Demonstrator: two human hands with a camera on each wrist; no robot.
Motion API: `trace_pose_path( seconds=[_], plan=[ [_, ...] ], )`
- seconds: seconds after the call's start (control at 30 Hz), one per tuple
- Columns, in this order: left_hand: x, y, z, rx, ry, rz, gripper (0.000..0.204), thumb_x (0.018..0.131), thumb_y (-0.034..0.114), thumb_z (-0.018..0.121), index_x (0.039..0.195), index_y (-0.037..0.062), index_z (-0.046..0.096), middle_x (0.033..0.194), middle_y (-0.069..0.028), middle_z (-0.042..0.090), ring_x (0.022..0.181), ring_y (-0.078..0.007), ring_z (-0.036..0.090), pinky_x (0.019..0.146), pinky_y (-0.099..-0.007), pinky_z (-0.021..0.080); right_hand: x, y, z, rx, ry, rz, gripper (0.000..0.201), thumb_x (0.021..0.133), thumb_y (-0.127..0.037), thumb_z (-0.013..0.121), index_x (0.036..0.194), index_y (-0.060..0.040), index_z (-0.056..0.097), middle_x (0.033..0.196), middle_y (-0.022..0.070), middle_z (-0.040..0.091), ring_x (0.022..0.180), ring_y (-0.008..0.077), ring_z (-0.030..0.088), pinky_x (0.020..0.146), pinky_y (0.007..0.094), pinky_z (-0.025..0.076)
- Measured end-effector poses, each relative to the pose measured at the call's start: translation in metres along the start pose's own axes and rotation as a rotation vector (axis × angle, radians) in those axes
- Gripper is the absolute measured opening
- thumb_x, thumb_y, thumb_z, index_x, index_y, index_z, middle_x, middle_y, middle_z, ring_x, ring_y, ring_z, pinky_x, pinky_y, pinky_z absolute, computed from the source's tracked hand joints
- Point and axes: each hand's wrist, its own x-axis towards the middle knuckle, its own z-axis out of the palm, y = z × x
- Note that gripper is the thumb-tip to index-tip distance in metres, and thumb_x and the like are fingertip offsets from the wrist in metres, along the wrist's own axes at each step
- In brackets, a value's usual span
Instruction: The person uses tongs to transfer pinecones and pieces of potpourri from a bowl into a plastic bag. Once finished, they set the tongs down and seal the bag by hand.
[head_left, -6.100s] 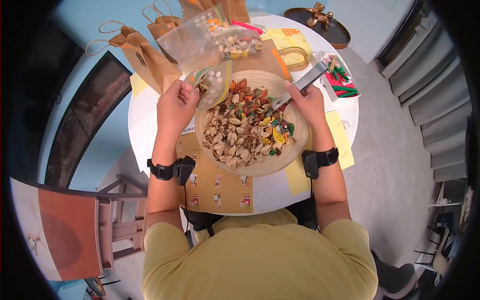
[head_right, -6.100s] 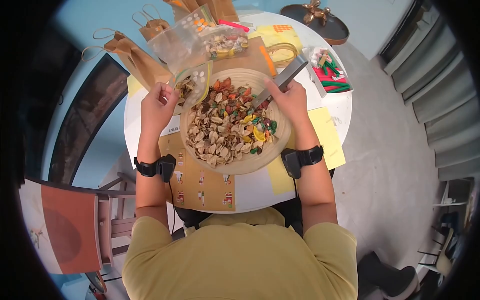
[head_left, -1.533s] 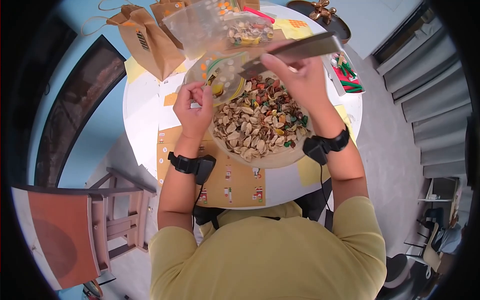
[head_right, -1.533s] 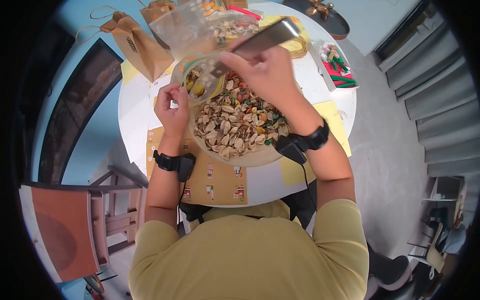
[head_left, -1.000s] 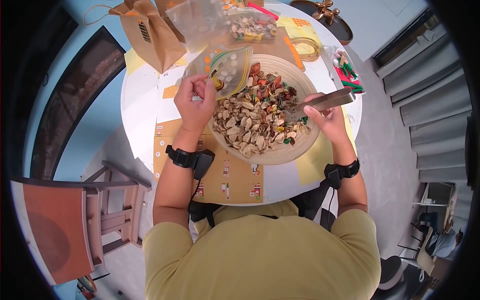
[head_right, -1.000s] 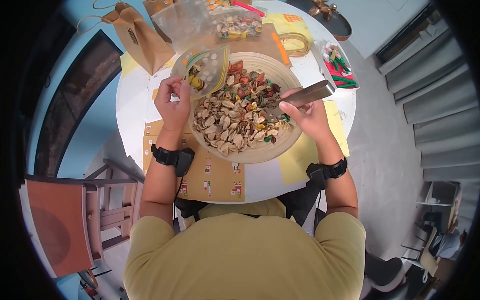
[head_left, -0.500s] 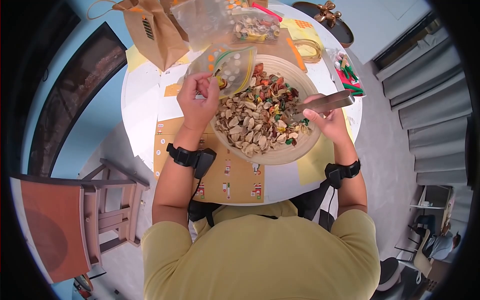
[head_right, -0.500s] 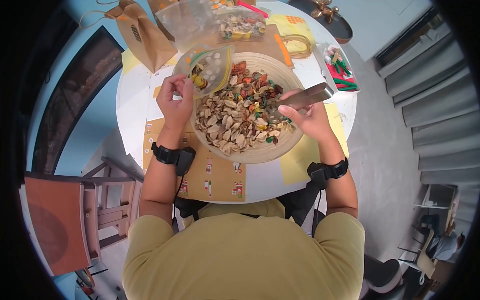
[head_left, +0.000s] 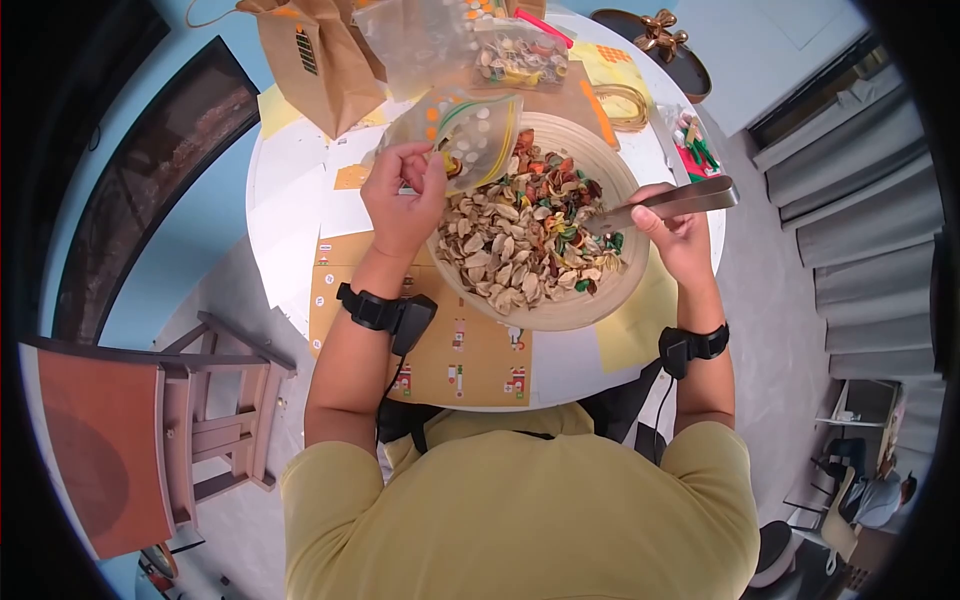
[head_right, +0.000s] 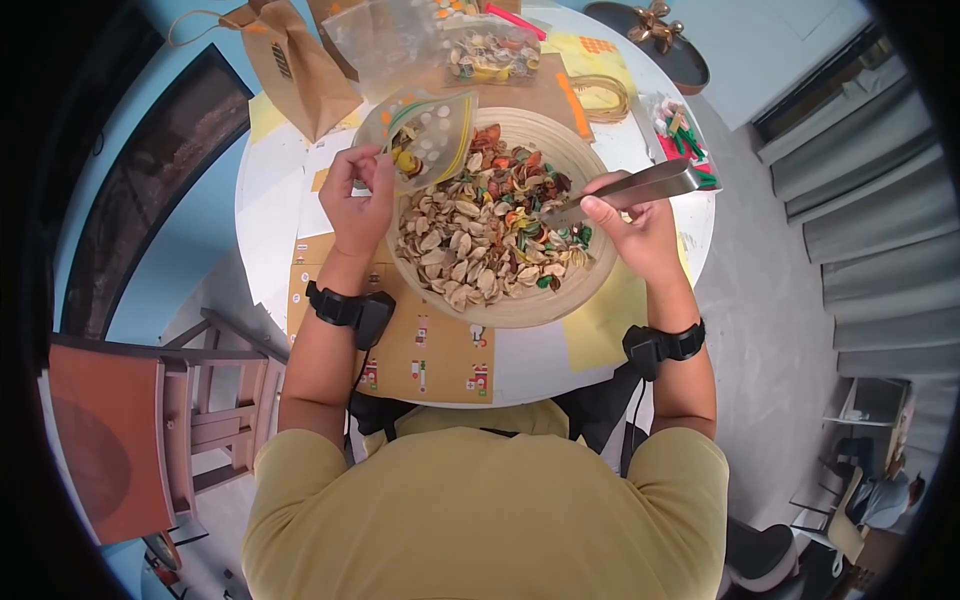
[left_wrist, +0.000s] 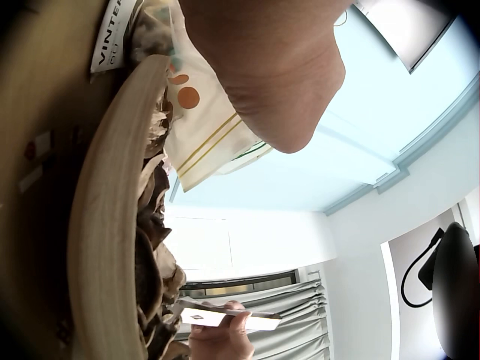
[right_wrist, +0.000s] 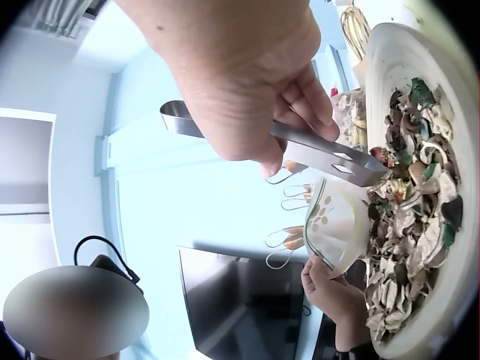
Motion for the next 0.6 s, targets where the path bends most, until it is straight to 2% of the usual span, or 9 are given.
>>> trace_pose_path(
  seconds=[0.17, 0.4, 0.43, 0.5, 0.53, 0.6],
  plan=[
    [0.000, 0.002, 0.000, 0.010, -0.006, 0.006, 0.014, 0.075, 0.002, 0.066, 0.088, 0.0024, 0.060, 0.060, 0.0016, 0.052, 0.047, -0.0037, 0.042, 0.047, -0.0176, 0.036, 0.019, -0.021, 0.008, 0.001, 0.029, -0.032, 0.012, 0.079, -0.005, 0.069, 0.086, 0.0012, 0.061, 0.082, 0.0014, 0.062, 0.073, 0.0061, 0.054, 0.067, 0.0220, 0.043],
    [-0.002, 0.001, 0.001, 0.006, -0.008, 0.002, 0.014, 0.075, 0.002, 0.066, 0.088, 0.0023, 0.059, 0.060, 0.0015, 0.052, 0.047, -0.0036, 0.042, 0.047, -0.0175, 0.035, 0.054, -0.046, 0.045, 0.017, -0.059, -0.170, 0.017, 0.076, -0.010, 0.073, 0.088, -0.0006, 0.063, 0.076, 0.0003, 0.063, 0.069, 0.0067, 0.056, 0.061, 0.0207, 0.043],
    [-0.001, 0.001, 0.001, 0.009, -0.010, 0.006, 0.014, 0.075, 0.002, 0.066, 0.088, 0.0020, 0.059, 0.060, 0.0014, 0.052, 0.047, -0.0036, 0.042, 0.047, -0.0175, 0.035, 0.061, -0.048, 0.055, 0.021, -0.053, -0.169, 0.017, 0.076, -0.010, 0.073, 0.088, -0.0006, 0.063, 0.076, 0.0003, 0.063, 0.069, 0.0067, 0.056, 0.061, 0.0207, 0.043],
    [-0.001, 0.001, 0.001, 0.011, -0.009, 0.013, 0.015, 0.075, 0.002, 0.066, 0.088, 0.0020, 0.059, 0.060, 0.0012, 0.052, 0.047, -0.0038, 0.042, 0.047, -0.0176, 0.035, 0.074, -0.053, 0.072, -0.024, -0.049, -0.297, 0.018, 0.076, -0.011, 0.073, 0.089, -0.0023, 0.064, 0.078, 0.0003, 0.063, 0.070, 0.0068, 0.057, 0.061, 0.0209, 0.044],
    [0.001, 0.001, 0.000, 0.013, 0.000, 0.015, 0.015, 0.075, 0.002, 0.066, 0.088, 0.0019, 0.059, 0.060, 0.0011, 0.052, 0.047, -0.0039, 0.042, 0.047, -0.0177, 0.036, 0.078, -0.055, 0.075, 0.020, -0.094, -0.292, 0.018, 0.076, -0.011, 0.073, 0.090, -0.0036, 0.065, 0.081, 0.0003, 0.064, 0.071, 0.0069, 0.058, 0.062, 0.0217, 0.045],
    [0.002, 0.003, -0.002, 0.014, 0.004, 0.021, 0.015, 0.075, 0.002, 0.066, 0.088, 0.0020, 0.059, 0.060, 0.0009, 0.051, 0.047, -0.0042, 0.042, 0.047, -0.0179, 0.036, 0.075, -0.057, 0.073, 0.005, -0.069, -0.298, 0.018, 0.076, -0.010, 0.073, 0.090, -0.0034, 0.064, 0.082, 0.0007, 0.064, 0.072, 0.0069, 0.058, 0.062, 0.0219, 0.045]
  ],
)
